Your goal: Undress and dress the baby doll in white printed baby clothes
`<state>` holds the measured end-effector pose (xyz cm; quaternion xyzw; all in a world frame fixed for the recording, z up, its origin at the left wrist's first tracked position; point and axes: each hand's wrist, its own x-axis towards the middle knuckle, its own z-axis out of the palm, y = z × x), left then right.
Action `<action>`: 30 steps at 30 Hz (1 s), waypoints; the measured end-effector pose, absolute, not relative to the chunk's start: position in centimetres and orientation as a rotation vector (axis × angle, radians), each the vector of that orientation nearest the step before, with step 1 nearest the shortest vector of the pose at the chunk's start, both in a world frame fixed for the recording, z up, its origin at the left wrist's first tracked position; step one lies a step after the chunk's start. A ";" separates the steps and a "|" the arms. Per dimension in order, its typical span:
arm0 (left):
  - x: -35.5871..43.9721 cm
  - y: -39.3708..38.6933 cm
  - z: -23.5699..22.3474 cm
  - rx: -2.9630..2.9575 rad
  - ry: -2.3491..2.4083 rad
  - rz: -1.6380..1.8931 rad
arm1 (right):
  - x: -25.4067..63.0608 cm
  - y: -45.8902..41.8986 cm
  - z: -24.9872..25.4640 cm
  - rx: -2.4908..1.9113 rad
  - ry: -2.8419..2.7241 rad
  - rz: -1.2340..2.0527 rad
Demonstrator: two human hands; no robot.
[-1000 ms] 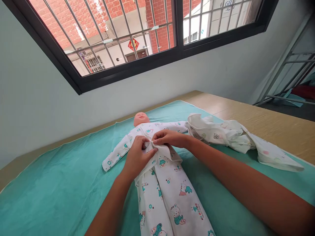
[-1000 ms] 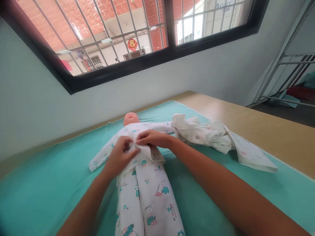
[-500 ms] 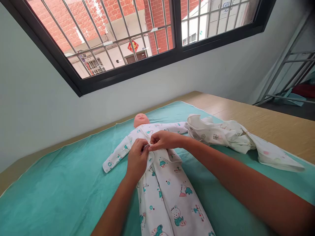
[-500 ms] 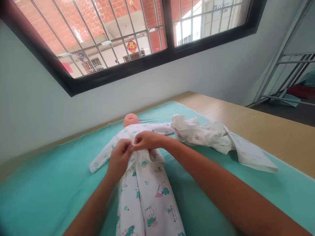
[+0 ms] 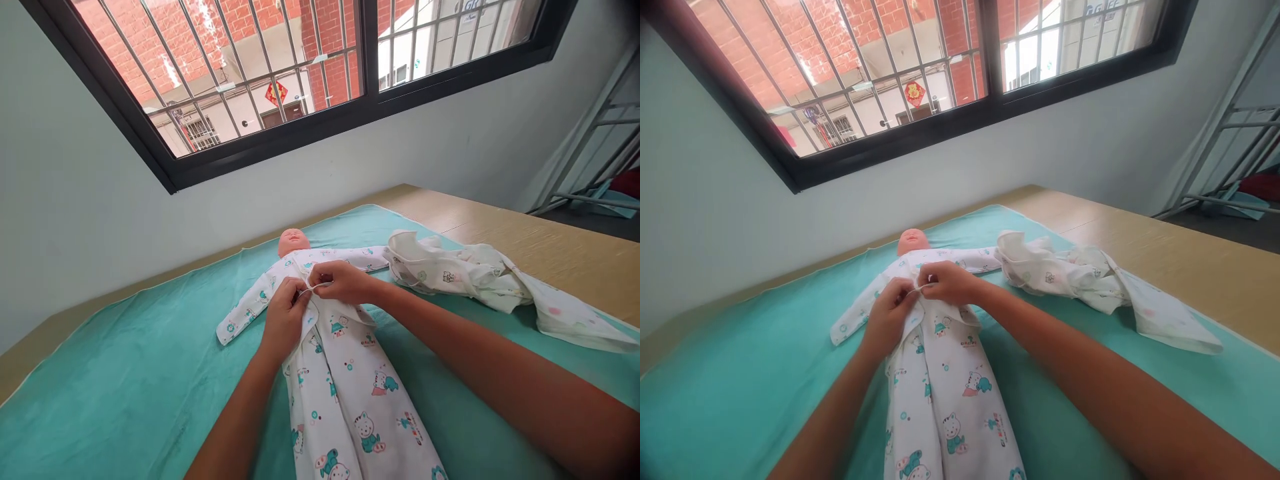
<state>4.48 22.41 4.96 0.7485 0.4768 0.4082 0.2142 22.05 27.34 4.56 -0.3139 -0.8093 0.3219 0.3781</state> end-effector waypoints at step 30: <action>3.6 22.8 3.7 1.855 1.542 1.494 | 25.6 29.3 6.4 -1.109 -2.191 1.145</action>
